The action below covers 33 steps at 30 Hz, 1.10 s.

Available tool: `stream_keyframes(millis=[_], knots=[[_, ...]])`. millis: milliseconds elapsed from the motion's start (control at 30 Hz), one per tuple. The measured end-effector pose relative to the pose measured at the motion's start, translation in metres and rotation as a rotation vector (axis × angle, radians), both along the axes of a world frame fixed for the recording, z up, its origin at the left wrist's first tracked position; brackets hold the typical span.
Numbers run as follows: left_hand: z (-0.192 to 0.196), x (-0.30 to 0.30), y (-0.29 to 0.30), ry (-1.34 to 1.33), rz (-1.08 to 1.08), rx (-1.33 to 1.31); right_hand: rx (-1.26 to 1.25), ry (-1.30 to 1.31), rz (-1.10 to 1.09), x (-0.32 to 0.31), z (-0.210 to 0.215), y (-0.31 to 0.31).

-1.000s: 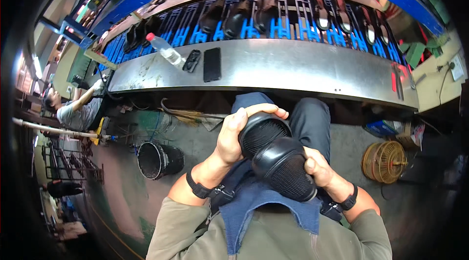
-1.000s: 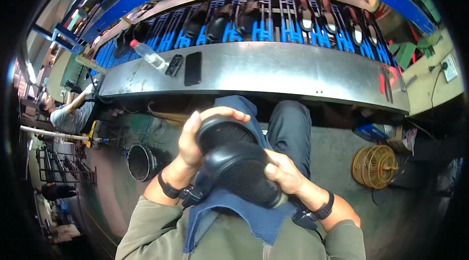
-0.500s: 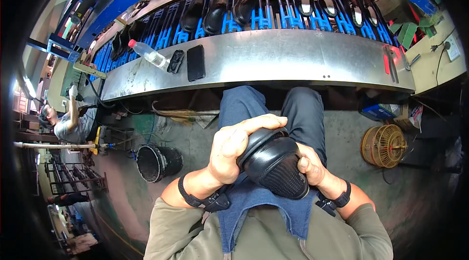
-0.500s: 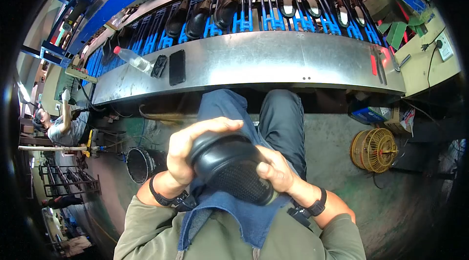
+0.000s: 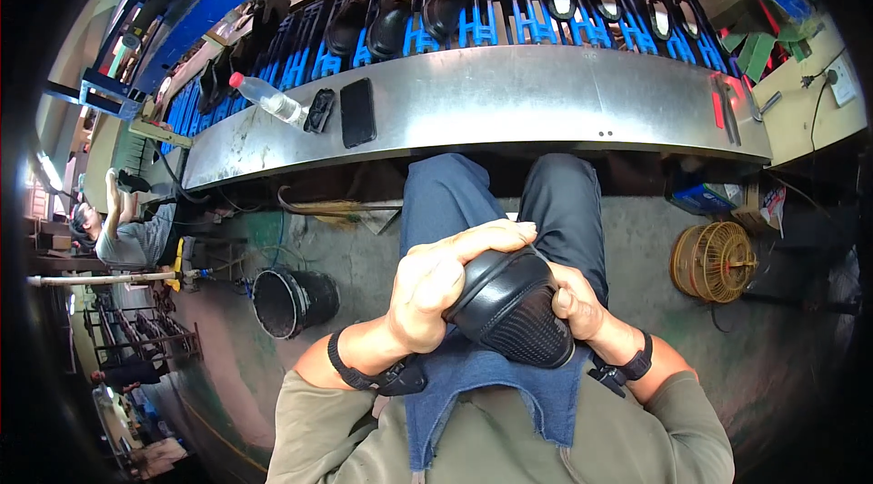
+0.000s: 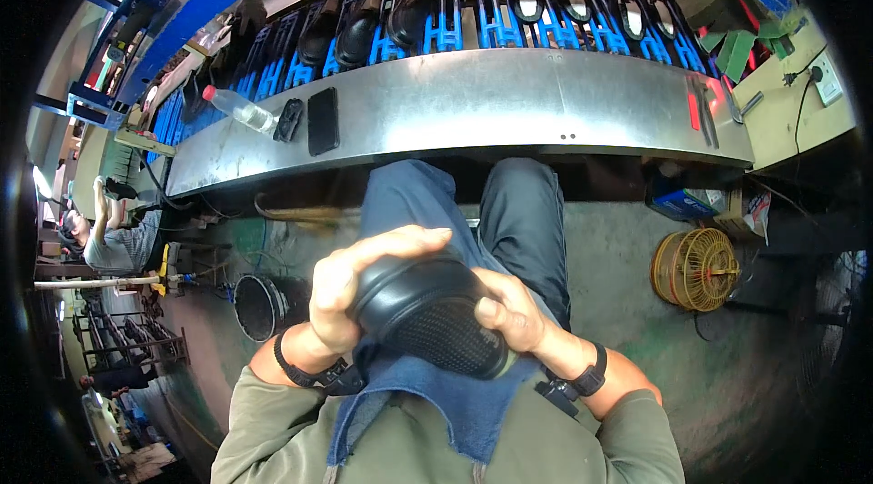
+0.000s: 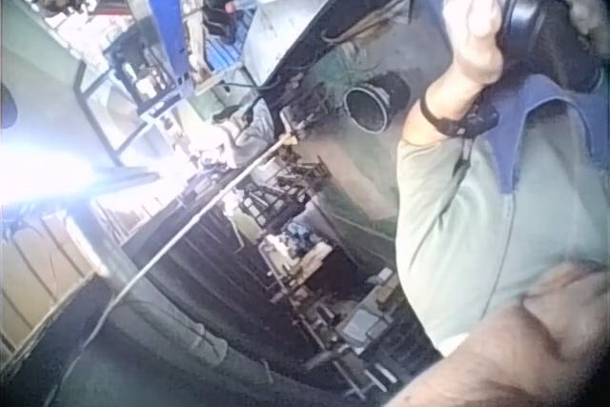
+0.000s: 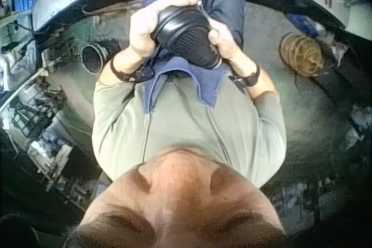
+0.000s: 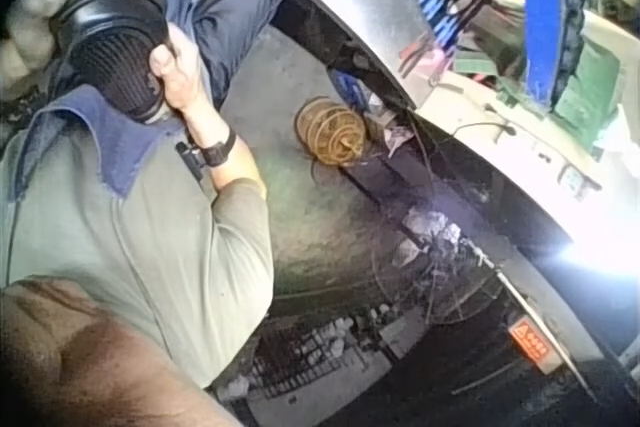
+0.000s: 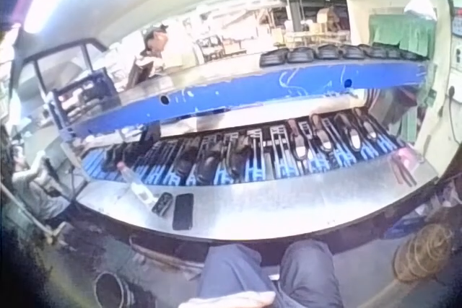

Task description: Inspecting and cleaning shoes on a factory assembly line.

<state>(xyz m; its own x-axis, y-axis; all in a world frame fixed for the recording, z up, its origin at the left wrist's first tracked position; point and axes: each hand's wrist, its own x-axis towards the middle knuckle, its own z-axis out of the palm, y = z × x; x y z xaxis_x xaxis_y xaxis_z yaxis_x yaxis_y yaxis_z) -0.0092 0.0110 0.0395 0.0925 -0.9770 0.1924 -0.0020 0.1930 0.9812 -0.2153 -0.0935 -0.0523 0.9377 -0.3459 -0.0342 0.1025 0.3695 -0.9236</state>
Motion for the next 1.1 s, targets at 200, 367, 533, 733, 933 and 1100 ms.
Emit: stream_keyframes(millis=[200,367,533,733,933,1100], knots=[[0.016,-0.006,0.02,0.081,-0.012,0.059,0.052,-0.016,0.038,-0.005,-0.008,0.005],[0.027,-0.01,0.011,-0.52,0.083,-0.12,0.065,-0.029,-0.057,-0.002,-0.013,0.001],[0.001,-0.031,0.012,-0.649,0.279,-0.213,-0.03,0.018,-0.06,-0.012,-0.016,-0.001],[-0.026,-0.041,-0.002,-0.242,0.16,-0.171,0.181,-0.065,-0.073,-0.016,-0.023,-0.007],[-0.005,-0.025,-0.031,-0.589,0.17,-0.215,1.014,-0.342,-0.136,0.001,-0.006,0.005],[-0.007,-0.008,-0.041,-0.543,0.07,-0.2,1.099,-0.335,-0.025,0.002,-0.015,0.005]])
